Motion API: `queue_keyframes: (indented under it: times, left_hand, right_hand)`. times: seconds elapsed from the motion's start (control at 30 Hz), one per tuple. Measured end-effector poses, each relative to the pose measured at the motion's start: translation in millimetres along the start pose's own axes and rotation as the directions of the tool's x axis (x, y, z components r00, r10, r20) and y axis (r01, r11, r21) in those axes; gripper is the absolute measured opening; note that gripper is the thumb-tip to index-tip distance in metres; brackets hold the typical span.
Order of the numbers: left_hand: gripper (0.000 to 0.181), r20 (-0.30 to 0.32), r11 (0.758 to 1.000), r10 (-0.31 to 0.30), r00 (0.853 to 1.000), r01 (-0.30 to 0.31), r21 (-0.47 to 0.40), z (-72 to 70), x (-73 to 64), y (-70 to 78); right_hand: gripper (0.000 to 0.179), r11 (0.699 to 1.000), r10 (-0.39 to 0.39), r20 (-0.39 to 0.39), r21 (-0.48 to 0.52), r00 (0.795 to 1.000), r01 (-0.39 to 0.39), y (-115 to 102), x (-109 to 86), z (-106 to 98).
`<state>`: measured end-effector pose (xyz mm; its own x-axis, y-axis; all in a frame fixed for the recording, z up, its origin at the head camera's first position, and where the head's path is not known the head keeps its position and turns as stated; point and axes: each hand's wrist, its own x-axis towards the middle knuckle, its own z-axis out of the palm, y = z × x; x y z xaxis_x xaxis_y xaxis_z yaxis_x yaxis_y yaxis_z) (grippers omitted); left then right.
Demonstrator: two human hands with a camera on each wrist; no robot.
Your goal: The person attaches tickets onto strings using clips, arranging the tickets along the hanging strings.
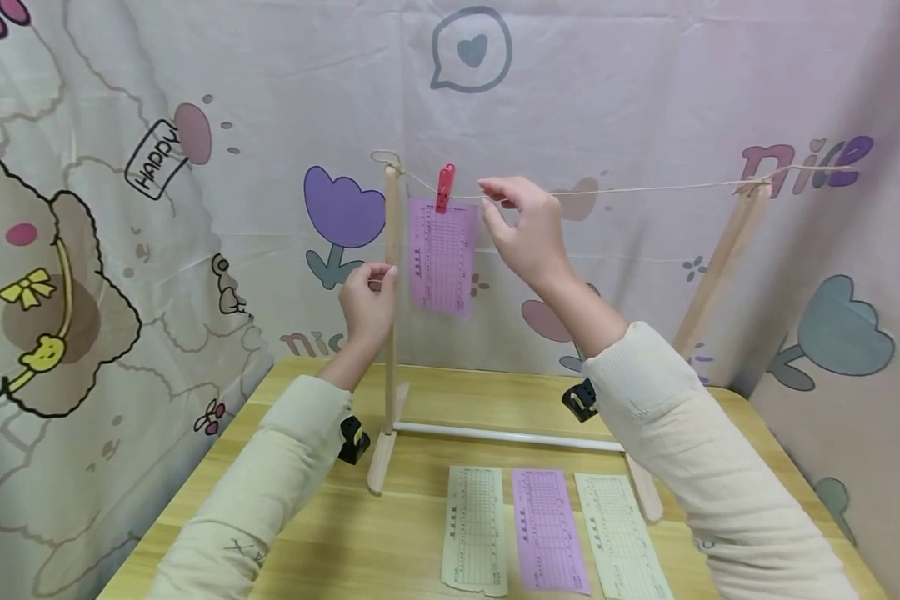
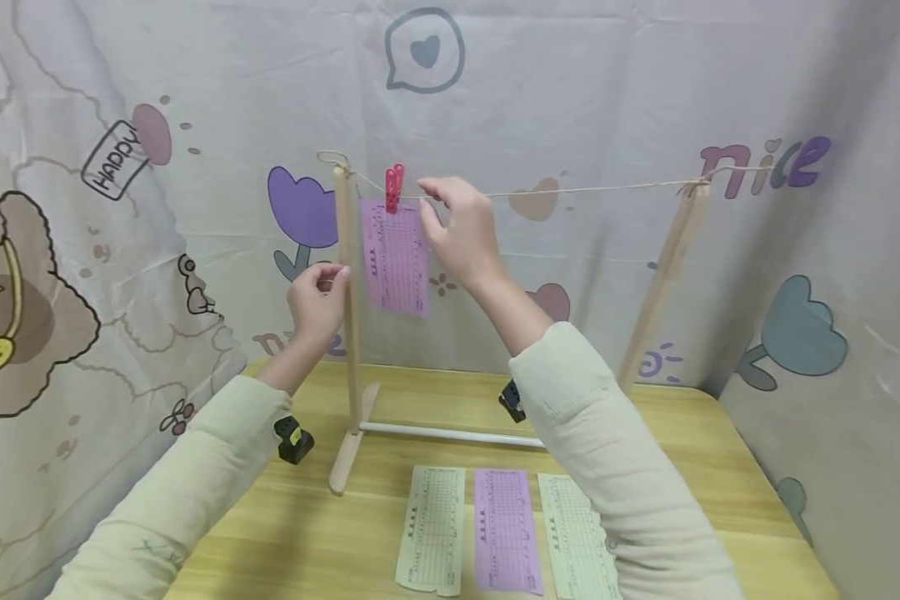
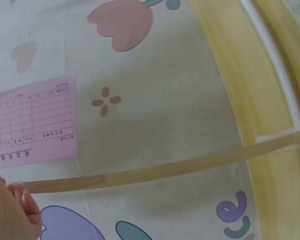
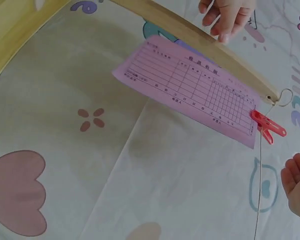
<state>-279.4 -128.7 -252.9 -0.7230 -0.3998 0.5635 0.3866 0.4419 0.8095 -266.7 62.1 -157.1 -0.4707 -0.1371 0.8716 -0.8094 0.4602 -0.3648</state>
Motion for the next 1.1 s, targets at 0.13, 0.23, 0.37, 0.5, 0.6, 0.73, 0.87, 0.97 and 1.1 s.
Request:
queue_keyframes:
  times: [0.13, 0.23, 0.37, 0.5, 0.6, 0.73, 0.87, 0.97, 1.1]
  left_hand:
    - [0.019, -0.010, 1.000, 0.014, 1.000, -0.014, 0.004, -1.9, -4.9, -5.1]
    - [0.019, -0.018, 1.000, 0.014, 1.000, -0.014, -0.004, -2.9, -7.7, -8.9]
    - [0.018, -0.021, 1.000, 0.013, 1.000, -0.013, -0.008, -5.5, -12.8, -12.8]
    - [0.018, 0.002, 1.000, -0.001, 1.000, 0.001, 0.000, -9.1, -19.2, -17.1]
    - [0.018, 0.034, 1.000, -0.008, 0.999, 0.008, 0.007, -10.3, -24.6, -21.6]
    - [0.018, 0.081, 1.000, -0.009, 0.997, 0.008, 0.008, -10.0, -32.1, -26.9]
    - [0.017, 0.127, 1.000, -0.010, 0.992, 0.009, 0.010, -11.0, -41.5, -28.3]
    - [0.017, 0.155, 1.000, -0.003, 0.988, 0.000, 0.019, -12.0, -48.5, -31.5]
    - [0.016, 0.176, 0.999, 0.006, 0.984, -0.014, 0.043, -10.8, -56.8, -38.0]
  right_hand:
    - [0.022, 1.000, -0.018, -0.004, -0.005, 1.000, 0.018, 3, -9.7, -6]
    - [0.022, 1.000, -0.030, 0.007, -0.004, 1.000, 0.030, 6, -17.7, -9]
    - [0.021, 0.999, -0.039, 0.028, 0.008, 0.999, 0.039, 11, -30.5, -14]
    - [0.021, 0.999, -0.034, 0.049, 0.016, 0.998, 0.033, 15, -44.8, -18]
    - [0.020, 1.000, -0.024, 0.059, -0.003, 0.998, 0.024, 18, -55.6, -22]
    - [0.019, 0.998, -0.024, 0.062, -0.058, 0.998, 0.027, 25, -70.1, -27]
    - [0.019, 0.996, -0.033, 0.080, -0.076, 0.996, 0.039, 32, -86.4, -32]
    - [0.020, 0.997, -0.034, 0.096, -0.064, 0.995, 0.041, 38, -98.4, -35]
    - [0.023, 0.996, -0.030, 0.090, -0.080, 0.995, 0.038, 44, -112.9, -42]
